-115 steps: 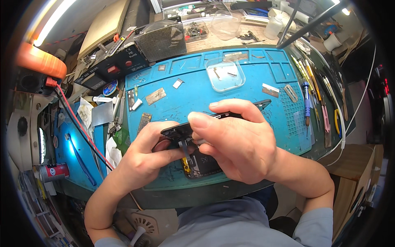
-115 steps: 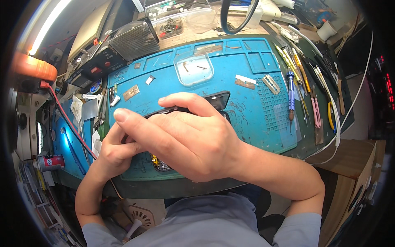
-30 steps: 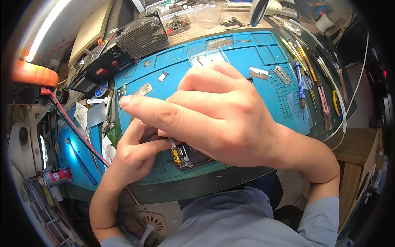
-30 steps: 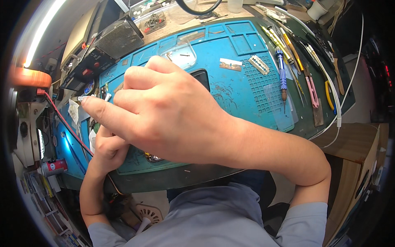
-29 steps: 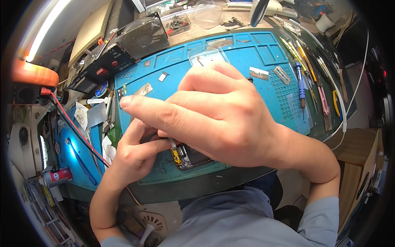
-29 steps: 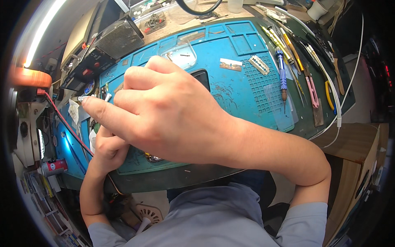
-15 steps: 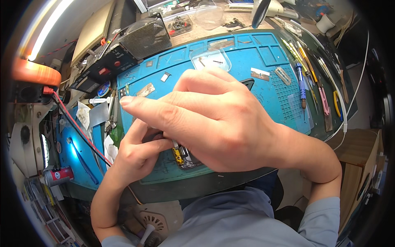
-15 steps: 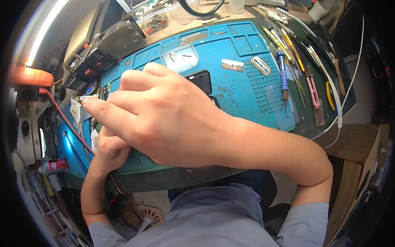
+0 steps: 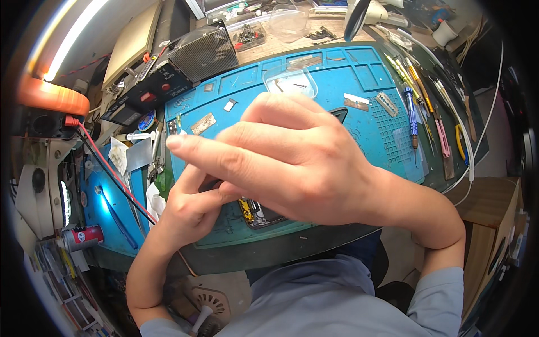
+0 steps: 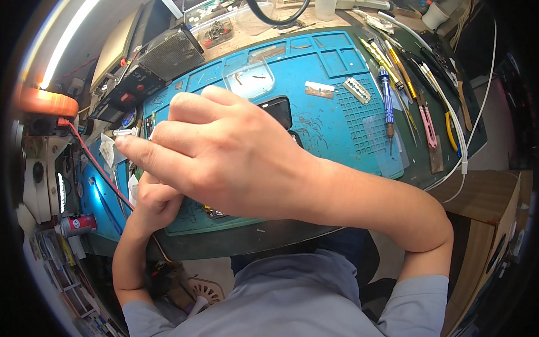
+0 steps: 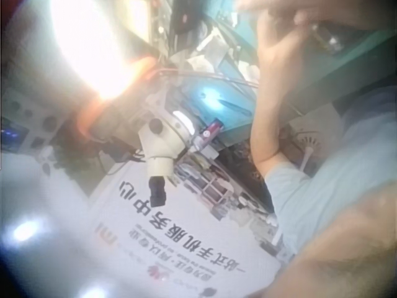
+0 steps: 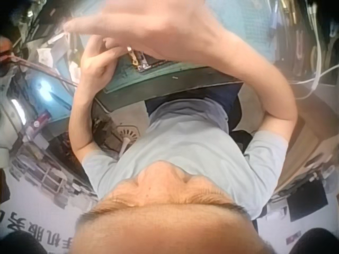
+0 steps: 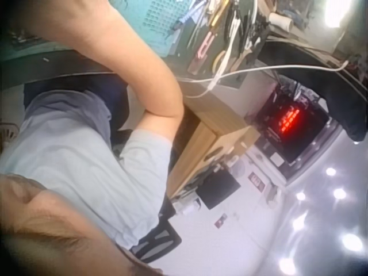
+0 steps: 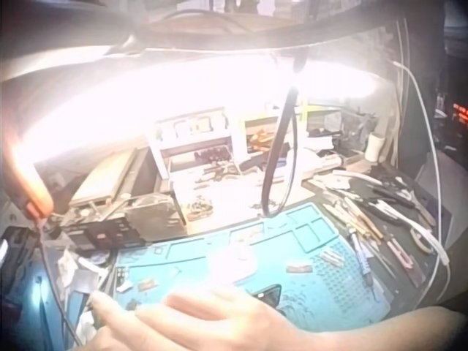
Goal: The person uses a screwdriver to remove screws from a smartphone's internal frame and then uses tweezers to lift and disconnect small ribbon cables and components. The person continues to remove screws and parts from the device's interior.
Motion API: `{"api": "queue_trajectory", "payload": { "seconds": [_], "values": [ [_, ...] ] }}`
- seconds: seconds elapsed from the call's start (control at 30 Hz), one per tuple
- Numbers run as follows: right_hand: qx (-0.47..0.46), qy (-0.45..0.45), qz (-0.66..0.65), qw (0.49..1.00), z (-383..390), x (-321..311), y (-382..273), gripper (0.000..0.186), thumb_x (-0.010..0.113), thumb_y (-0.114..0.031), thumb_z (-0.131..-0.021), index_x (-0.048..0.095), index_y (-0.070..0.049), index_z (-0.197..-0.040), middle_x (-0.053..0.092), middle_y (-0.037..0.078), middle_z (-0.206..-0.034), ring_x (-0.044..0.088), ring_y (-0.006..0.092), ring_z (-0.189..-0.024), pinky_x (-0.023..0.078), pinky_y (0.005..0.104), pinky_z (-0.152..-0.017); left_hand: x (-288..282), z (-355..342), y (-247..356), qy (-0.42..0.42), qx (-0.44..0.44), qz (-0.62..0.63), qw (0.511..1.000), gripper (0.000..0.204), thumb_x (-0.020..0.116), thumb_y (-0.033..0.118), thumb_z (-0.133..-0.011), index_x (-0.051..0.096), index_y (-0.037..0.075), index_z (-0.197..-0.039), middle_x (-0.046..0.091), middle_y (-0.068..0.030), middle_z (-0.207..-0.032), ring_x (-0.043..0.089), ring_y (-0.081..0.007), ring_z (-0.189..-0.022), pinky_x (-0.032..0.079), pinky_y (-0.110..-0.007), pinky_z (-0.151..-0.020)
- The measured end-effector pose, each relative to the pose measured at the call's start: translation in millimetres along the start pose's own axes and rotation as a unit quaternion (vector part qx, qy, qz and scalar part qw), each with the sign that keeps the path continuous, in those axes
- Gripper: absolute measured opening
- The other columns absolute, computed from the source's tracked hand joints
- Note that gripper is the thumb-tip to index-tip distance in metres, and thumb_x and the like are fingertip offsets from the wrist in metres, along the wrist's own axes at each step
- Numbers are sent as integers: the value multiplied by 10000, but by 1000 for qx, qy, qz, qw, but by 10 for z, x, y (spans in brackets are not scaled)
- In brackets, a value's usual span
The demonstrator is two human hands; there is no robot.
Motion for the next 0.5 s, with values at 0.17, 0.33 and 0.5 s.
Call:
{"api": "queue_trajectory", "payload": {
  "seconds": [0.17,0.33,0.5],
  "values": [
    [0,14,-20,1000,12,18,38,427,670,-237,-832,677,-105,-1238,600,-27,-823,587,193,-855,480,346,-714,7,32,-19,-20,6,-17,1000,346,603,-185,-766,738,8,-1019,579,-241,-1208,646,-384,-1133,586,-437,-920],
    [20,15,-26,999,1,43,30,436,671,-244,-835,676,-107,-1249,607,-33,-827,588,185,-875,465,353,-743,-14,19,1,-1,6,-8,1000,335,607,-183,-762,736,7,-1006,572,-242,-1229,651,-385,-1121,592,-432,-905],
    [7,-28,13,999,2,22,33,446,667,-248,-840,674,-108,-1264,636,-37,-849,596,178,-895,453,350,-753,10,16,-9,-21,8,-27,999,357,608,-187,-765,739,6,-1034,557,-243,-1267,655,-388,-1125,595,-427,-917]
  ]
}}
Point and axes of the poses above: each hand's wrist, its own z-axis away from the middle knuckle, its own x-axis out of the palm, y = z × x, the point moved 9 cm from there along -z, towards the middle knuckle
